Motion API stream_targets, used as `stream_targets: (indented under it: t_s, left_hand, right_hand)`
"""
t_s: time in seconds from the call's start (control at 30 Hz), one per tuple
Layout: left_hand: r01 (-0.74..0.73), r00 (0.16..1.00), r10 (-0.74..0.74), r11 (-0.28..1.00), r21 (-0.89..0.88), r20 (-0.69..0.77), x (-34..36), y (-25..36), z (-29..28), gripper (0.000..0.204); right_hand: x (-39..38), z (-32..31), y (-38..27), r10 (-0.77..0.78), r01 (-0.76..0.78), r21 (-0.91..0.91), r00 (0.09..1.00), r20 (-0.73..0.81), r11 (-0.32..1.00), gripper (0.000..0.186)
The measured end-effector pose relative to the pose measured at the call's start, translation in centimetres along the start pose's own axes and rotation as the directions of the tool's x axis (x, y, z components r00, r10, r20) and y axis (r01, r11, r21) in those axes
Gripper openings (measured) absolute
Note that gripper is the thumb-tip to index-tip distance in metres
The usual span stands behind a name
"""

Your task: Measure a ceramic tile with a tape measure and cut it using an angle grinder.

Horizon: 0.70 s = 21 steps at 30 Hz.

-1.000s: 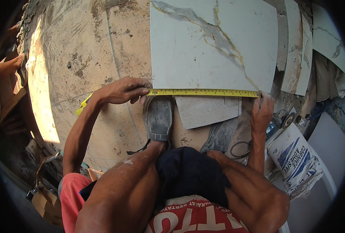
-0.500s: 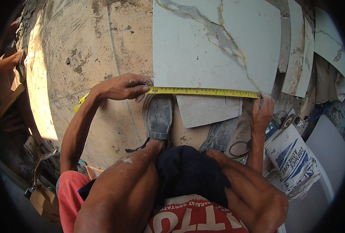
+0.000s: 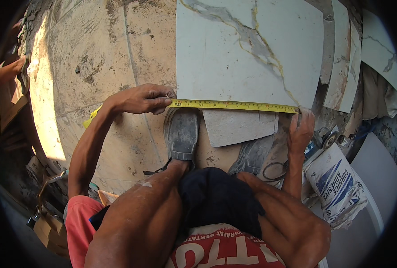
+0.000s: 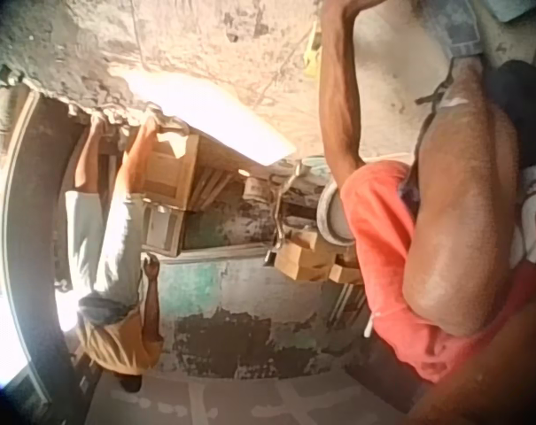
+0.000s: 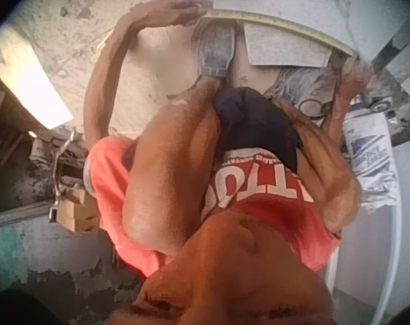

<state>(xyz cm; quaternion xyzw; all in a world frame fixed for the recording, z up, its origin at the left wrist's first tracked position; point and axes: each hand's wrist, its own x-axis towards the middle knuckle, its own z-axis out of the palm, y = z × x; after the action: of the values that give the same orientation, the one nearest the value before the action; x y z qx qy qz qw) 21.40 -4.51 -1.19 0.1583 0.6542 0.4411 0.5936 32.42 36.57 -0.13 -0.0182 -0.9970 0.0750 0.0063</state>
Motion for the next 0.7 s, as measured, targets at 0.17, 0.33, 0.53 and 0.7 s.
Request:
stream_targets:
  t_s: [0.17,0.33,0.53,0.7]
  left_hand:
    - [0.054,0.998,-0.055,0.998,-0.032,-0.015,-0.1,-0.2,0.1,0.025]
    - [-0.007,0.999,0.004,0.999,-0.041,-0.052,0.3,-1.6,0.5,0.027]
    - [-0.007,0.999,0.004,0.999,-0.050,-0.052,0.0,0.0,0.4,0.033]
    - [-0.006,0.996,0.003,0.999,-0.038,-0.091,0.2,-0.2,0.6,0.035]
  right_hand:
    - [0.1,-0.1,-0.1,0.006,-0.006,-0.007,1.000,0.011,1.000,0.020]
    - [0.1,-0.1,-0.3,0.009,-0.009,0.007,1.000,0.004,1.000,0.020]
    - [0.1,-0.3,-0.2,0.018,-0.018,0.026,1.000,0.000,1.000,0.020]
    - [0.2,-0.2,-0.3,0.026,-0.026,0.023,1.000,0.016,0.999,0.019]
